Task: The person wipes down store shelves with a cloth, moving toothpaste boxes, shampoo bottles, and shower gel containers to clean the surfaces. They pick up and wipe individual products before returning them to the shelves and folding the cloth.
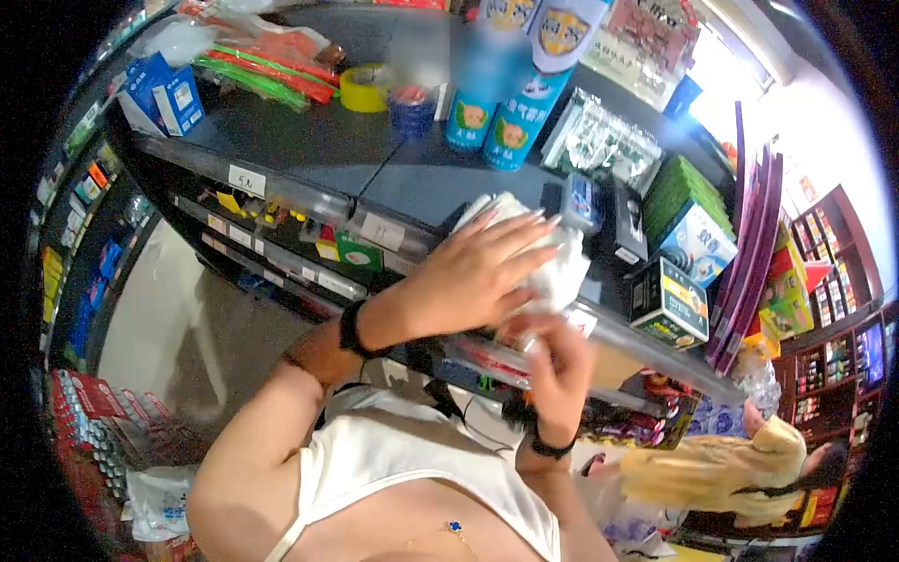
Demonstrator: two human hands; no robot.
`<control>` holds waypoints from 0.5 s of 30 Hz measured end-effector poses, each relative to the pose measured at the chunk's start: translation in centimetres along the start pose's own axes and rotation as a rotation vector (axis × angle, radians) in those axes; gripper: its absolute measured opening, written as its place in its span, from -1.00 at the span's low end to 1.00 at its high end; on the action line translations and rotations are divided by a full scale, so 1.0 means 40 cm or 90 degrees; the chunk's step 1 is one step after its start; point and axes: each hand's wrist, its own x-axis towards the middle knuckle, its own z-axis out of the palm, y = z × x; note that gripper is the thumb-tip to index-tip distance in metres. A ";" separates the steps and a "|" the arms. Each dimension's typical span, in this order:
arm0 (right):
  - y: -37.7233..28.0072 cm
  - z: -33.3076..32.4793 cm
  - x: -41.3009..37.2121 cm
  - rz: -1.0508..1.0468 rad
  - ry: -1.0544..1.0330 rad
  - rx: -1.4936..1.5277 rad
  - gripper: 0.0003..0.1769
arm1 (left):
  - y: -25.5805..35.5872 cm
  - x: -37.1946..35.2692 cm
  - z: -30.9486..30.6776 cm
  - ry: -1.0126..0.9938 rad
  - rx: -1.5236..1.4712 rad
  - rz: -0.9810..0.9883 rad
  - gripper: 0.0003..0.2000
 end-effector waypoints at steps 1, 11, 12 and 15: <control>-0.012 0.019 0.035 -0.038 0.144 -0.066 -0.71 | -0.010 0.023 0.026 0.010 0.004 0.008 -0.56; 0.047 0.092 0.258 -0.164 0.127 -0.339 -0.79 | -0.063 0.037 0.203 0.067 0.160 -0.092 -0.67; 0.048 0.093 0.256 -0.170 0.123 -0.323 -0.79 | -0.066 0.033 0.209 0.059 0.162 -0.090 -0.66; 0.034 0.092 0.259 -0.159 0.121 -0.307 -0.80 | -0.067 0.041 0.206 0.131 0.174 -0.053 -0.73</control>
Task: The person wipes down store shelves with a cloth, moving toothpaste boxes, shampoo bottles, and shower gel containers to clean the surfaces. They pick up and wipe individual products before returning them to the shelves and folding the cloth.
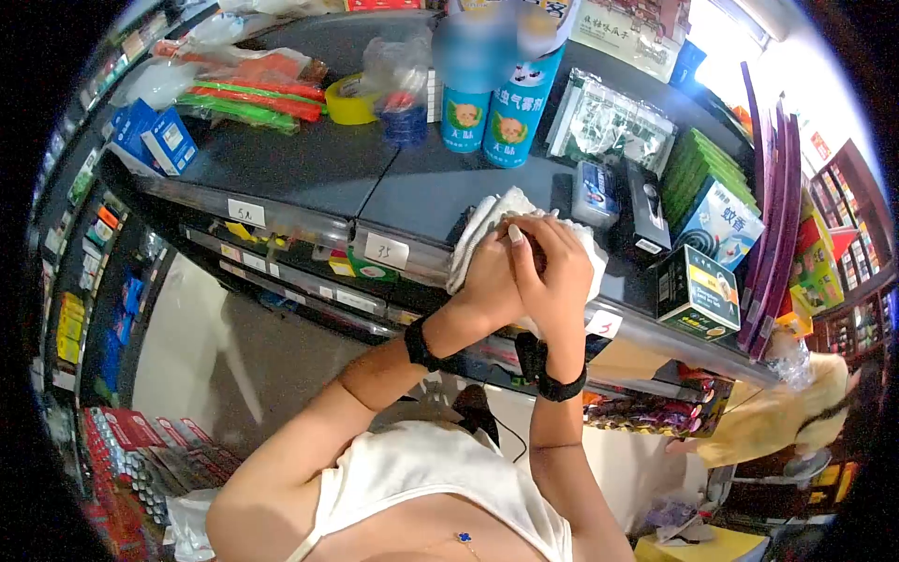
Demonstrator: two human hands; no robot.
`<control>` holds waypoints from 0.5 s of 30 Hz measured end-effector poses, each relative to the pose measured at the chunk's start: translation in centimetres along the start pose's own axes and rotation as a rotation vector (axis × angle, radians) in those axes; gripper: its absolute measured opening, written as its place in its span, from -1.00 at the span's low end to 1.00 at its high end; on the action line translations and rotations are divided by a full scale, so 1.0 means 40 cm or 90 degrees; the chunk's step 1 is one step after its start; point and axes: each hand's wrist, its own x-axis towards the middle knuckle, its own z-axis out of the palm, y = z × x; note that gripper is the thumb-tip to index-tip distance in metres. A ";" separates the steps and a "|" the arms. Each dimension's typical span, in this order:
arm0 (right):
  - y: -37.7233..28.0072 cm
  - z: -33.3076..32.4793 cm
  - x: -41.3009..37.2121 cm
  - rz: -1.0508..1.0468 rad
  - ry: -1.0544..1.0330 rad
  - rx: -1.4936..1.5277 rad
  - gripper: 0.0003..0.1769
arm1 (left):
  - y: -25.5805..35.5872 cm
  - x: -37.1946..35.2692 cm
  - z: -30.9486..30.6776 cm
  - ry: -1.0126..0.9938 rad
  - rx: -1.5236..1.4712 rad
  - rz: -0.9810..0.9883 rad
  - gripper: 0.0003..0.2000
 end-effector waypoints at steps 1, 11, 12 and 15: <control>0.000 0.001 0.001 0.009 -0.003 0.001 -0.80 | -0.001 0.003 -0.002 0.041 0.003 0.011 -0.77; -0.019 0.006 0.003 0.025 0.019 0.017 -0.82 | -0.004 0.004 -0.015 -0.019 -0.055 0.007 -0.77; -0.020 0.007 0.002 0.019 0.020 0.012 -0.82 | -0.004 0.003 -0.012 -0.004 -0.053 0.008 -0.77; -0.014 0.014 -0.001 0.032 0.018 -0.010 -0.82 | -0.002 -0.005 -0.002 0.008 -0.066 0.001 -0.77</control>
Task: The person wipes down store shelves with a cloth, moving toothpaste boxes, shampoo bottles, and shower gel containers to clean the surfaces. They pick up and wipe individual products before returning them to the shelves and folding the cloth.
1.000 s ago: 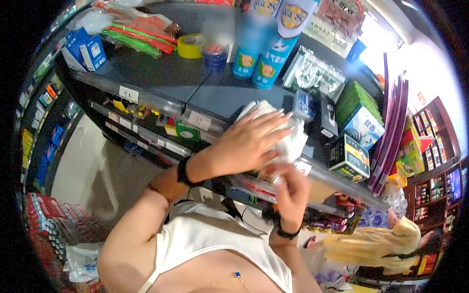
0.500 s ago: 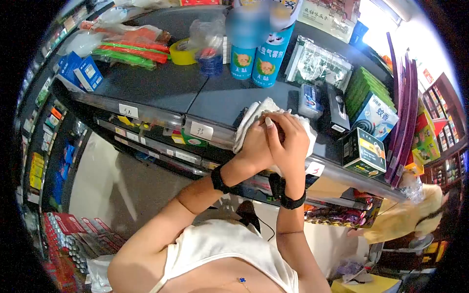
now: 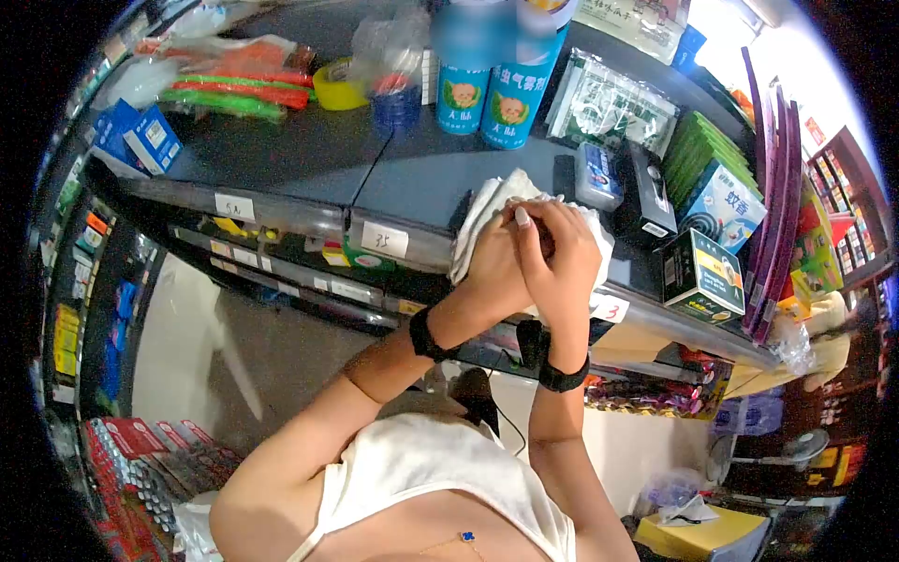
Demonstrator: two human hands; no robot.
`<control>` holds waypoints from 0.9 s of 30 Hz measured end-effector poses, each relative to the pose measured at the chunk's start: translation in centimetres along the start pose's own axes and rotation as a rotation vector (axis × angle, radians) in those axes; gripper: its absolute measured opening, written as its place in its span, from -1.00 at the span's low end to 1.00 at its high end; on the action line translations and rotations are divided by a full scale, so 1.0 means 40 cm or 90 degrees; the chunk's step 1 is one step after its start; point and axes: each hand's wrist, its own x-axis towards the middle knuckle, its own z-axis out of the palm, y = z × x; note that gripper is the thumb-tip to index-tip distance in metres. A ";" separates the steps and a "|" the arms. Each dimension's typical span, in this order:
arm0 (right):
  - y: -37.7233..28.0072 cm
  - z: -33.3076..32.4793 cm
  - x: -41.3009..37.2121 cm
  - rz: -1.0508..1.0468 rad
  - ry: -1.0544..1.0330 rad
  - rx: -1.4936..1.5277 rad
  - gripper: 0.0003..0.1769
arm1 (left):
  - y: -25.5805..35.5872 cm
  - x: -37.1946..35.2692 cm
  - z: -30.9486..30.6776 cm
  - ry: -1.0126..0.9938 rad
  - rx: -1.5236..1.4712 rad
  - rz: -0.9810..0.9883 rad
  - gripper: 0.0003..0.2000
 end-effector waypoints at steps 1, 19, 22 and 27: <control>0.007 0.006 -0.002 -0.002 0.006 -0.015 -0.82 | -0.001 -0.002 -0.001 -0.017 -0.016 -0.003 -0.78; 0.009 0.015 -0.001 -0.032 0.015 -0.022 -0.82 | -0.008 -0.015 0.027 0.045 -0.101 -0.027 -0.83; 0.018 0.014 -0.003 -0.027 0.006 -0.022 -0.82 | -0.010 -0.012 0.025 0.061 -0.108 -0.021 -0.83; 0.000 0.012 0.007 -0.019 0.006 -0.051 -0.83 | -0.005 -0.011 0.009 0.023 -0.114 -0.035 -0.81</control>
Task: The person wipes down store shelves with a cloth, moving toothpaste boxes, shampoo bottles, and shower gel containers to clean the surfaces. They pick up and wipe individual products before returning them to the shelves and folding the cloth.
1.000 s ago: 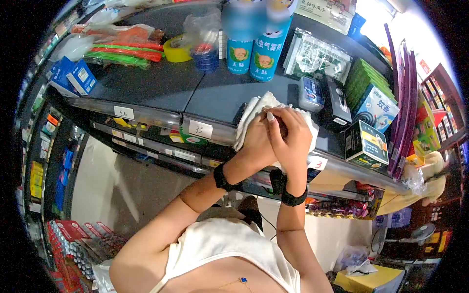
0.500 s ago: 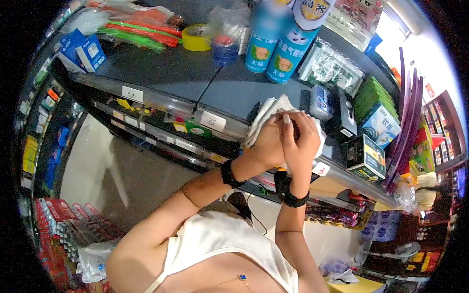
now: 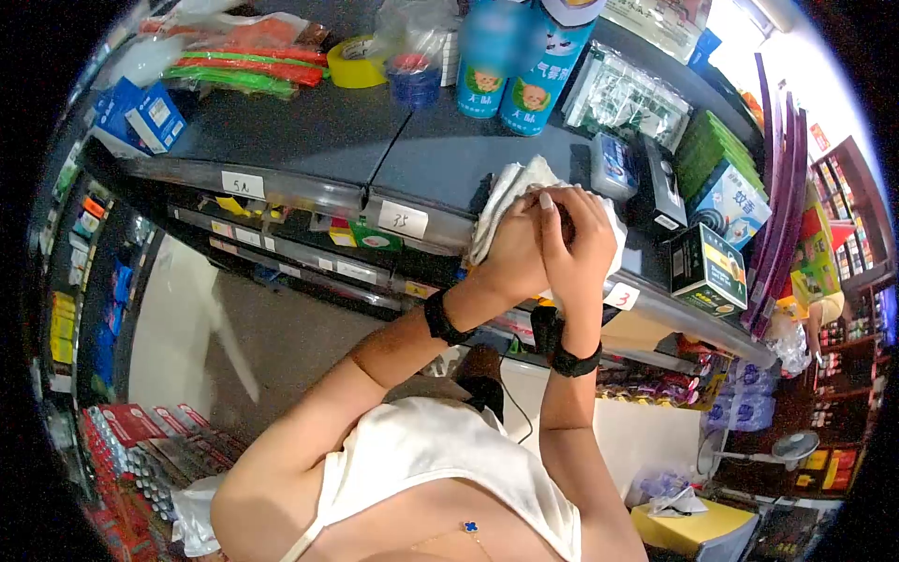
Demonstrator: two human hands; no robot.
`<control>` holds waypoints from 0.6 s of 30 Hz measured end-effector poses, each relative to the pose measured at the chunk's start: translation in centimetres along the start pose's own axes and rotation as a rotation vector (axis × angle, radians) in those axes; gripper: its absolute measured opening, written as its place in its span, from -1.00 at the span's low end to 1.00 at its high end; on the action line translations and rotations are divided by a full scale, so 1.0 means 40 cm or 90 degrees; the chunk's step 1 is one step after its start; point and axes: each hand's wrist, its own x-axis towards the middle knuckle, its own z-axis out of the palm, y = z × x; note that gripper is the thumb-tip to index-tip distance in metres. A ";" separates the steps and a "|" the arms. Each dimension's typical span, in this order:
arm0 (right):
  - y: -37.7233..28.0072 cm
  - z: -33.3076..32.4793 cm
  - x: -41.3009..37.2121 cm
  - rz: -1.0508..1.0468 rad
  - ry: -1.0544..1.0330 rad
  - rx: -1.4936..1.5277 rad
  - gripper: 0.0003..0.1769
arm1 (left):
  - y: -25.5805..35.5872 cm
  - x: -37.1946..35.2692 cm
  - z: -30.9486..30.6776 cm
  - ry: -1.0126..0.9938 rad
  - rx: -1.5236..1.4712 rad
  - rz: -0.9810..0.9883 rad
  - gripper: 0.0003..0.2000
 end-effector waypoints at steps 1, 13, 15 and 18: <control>-0.002 0.000 -0.004 0.008 0.002 0.001 -0.83 | 0.000 -0.001 0.000 -0.008 0.014 0.008 -0.81; -0.032 -0.014 0.007 -0.039 -0.056 -0.013 -0.82 | -0.010 -0.017 0.037 -0.135 0.876 0.177 -0.74; -0.035 -0.010 0.005 -0.050 -0.059 -0.002 -0.81 | -0.012 -0.020 0.049 -0.167 0.696 0.111 -0.75; -0.026 -0.015 0.001 -0.051 -0.054 0.006 -0.81 | -0.012 -0.023 0.057 -0.155 1.078 0.235 -0.75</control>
